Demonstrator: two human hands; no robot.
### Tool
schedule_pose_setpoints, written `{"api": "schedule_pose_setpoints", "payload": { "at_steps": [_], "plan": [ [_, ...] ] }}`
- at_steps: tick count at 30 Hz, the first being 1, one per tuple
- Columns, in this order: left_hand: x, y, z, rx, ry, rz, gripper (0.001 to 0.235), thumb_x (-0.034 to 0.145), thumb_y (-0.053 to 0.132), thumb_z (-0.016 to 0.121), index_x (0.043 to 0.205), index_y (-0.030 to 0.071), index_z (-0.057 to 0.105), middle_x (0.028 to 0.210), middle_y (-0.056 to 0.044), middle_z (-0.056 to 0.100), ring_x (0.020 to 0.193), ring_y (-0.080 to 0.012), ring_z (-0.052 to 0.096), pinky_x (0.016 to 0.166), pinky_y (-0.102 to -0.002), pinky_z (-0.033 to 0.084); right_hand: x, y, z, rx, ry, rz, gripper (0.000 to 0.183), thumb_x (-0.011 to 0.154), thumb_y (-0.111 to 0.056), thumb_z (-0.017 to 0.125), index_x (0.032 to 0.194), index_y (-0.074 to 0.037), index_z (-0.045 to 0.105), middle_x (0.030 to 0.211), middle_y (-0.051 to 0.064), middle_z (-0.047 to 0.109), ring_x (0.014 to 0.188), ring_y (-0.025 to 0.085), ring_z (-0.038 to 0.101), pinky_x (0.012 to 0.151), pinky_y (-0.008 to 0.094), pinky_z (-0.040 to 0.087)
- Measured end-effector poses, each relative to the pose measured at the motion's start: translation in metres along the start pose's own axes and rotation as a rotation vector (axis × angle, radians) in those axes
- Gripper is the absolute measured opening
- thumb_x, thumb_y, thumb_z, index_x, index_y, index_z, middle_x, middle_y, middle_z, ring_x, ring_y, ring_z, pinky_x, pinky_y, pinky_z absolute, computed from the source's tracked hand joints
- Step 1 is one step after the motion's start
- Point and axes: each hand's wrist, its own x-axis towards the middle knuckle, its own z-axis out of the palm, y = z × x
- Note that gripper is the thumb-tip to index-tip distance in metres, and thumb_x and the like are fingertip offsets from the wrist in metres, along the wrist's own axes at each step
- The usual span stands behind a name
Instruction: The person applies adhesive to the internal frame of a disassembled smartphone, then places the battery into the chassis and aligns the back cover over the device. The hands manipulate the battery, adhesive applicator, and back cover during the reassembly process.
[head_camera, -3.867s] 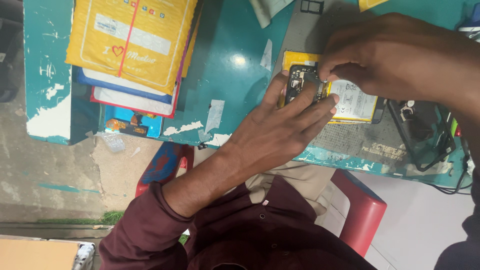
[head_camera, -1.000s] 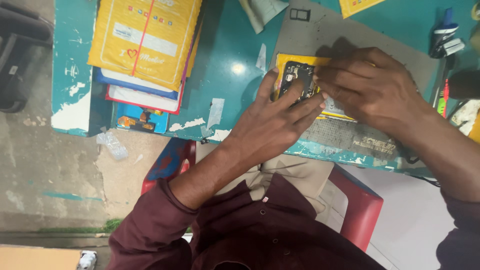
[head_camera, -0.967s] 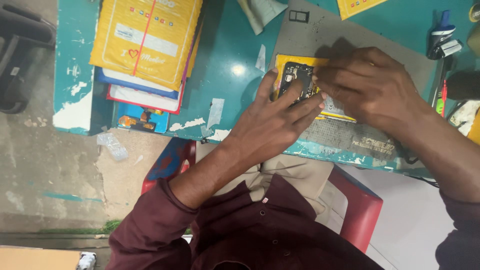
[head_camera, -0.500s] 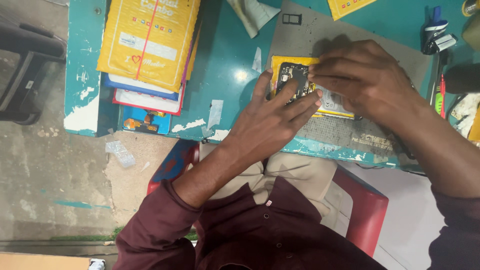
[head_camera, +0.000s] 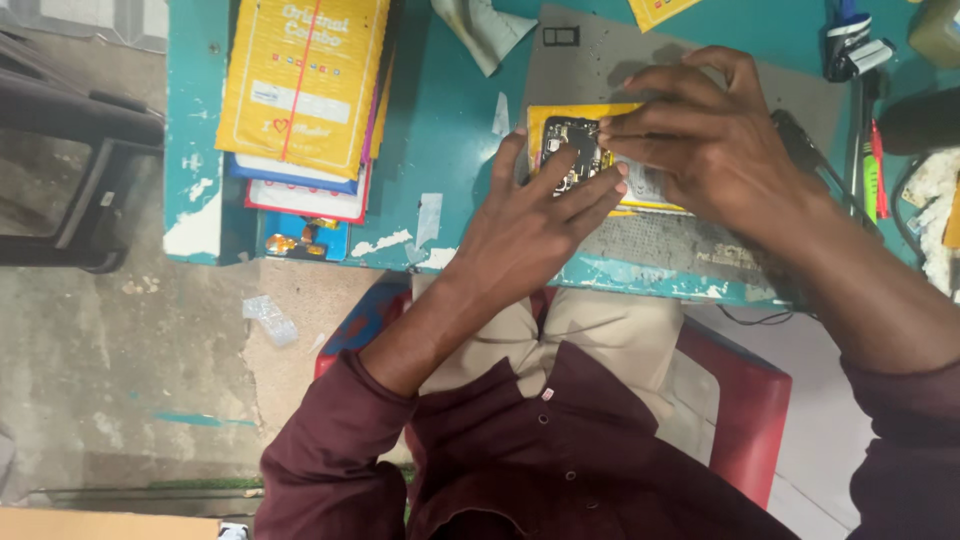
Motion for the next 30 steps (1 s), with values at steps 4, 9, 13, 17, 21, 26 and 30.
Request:
{"api": "schedule_pose_setpoints", "payload": {
  "at_steps": [4, 9, 13, 17, 21, 26, 30],
  "plan": [
    [0.002, 0.001, -0.005, 0.029, 0.026, 0.012, 0.036, 0.096, 0.015, 0.066, 0.131, 0.018, 0.075, 0.146, 0.009, 0.061, 0.137, -0.0232, 0.05, 0.119, -0.065, 0.026, -0.002, -0.004, -0.004, -0.009, -0.034, 0.046, 0.045, 0.07, -0.003, 0.084, 0.114, -0.015, 0.081, 0.124, -0.004, 0.075, 0.135, 0.021, 0.059, 0.115, 0.047, 0.038],
    [0.002, 0.001, -0.006, 0.042, 0.029, 0.024, 0.039, 0.093, 0.014, 0.066, 0.13, 0.017, 0.075, 0.146, 0.009, 0.061, 0.133, -0.0234, 0.051, 0.117, -0.065, 0.026, -0.005, -0.006, -0.008, 0.125, -0.008, 0.136, 0.055, 0.075, 0.006, 0.075, 0.127, -0.012, 0.076, 0.134, 0.004, 0.072, 0.138, 0.022, 0.059, 0.114, 0.045, 0.04],
    [0.002, 0.0, -0.007, 0.039, 0.028, 0.034, 0.039, 0.093, 0.014, 0.065, 0.13, 0.016, 0.075, 0.145, 0.008, 0.061, 0.133, -0.0245, 0.051, 0.116, -0.066, 0.027, -0.004, -0.008, -0.011, 0.155, 0.008, 0.148, 0.051, 0.078, 0.008, 0.074, 0.125, -0.012, 0.074, 0.134, 0.006, 0.071, 0.136, 0.023, 0.059, 0.113, 0.046, 0.04],
    [0.002, 0.002, -0.011, 0.053, 0.019, 0.032, 0.04, 0.095, 0.014, 0.064, 0.134, 0.014, 0.073, 0.147, 0.007, 0.061, 0.133, -0.0257, 0.052, 0.118, -0.065, 0.029, -0.008, -0.007, -0.016, 0.067, 0.099, 0.109, 0.046, 0.076, 0.007, 0.076, 0.12, -0.005, 0.074, 0.126, 0.009, 0.072, 0.129, 0.027, 0.061, 0.108, 0.047, 0.045],
    [0.006, 0.001, -0.013, 0.043, -0.004, 0.04, 0.039, 0.095, 0.014, 0.063, 0.133, 0.011, 0.072, 0.147, 0.004, 0.061, 0.133, -0.0278, 0.053, 0.118, -0.066, 0.03, -0.03, -0.011, -0.022, 0.106, 0.13, 0.247, 0.035, 0.089, 0.003, 0.077, 0.121, -0.012, 0.075, 0.127, 0.004, 0.071, 0.13, 0.023, 0.063, 0.11, 0.043, 0.049],
    [0.009, 0.002, -0.019, 0.01, -0.041, 0.029, 0.039, 0.096, 0.015, 0.063, 0.133, 0.008, 0.072, 0.148, 0.001, 0.061, 0.133, -0.028, 0.052, 0.116, -0.067, 0.03, -0.045, -0.014, -0.022, 0.142, 0.009, 0.21, 0.046, 0.075, 0.003, 0.076, 0.119, -0.007, 0.076, 0.125, 0.006, 0.073, 0.118, 0.024, 0.065, 0.107, 0.042, 0.05],
    [0.007, 0.003, -0.019, 0.009, -0.073, 0.016, 0.037, 0.1, 0.015, 0.063, 0.135, 0.01, 0.072, 0.148, 0.001, 0.061, 0.135, -0.0268, 0.05, 0.118, -0.065, 0.028, -0.047, -0.015, -0.017, 0.09, -0.049, 0.209, 0.049, 0.067, 0.002, 0.074, 0.116, -0.006, 0.076, 0.123, 0.007, 0.074, 0.119, 0.023, 0.067, 0.108, 0.044, 0.048]
  ]
}}
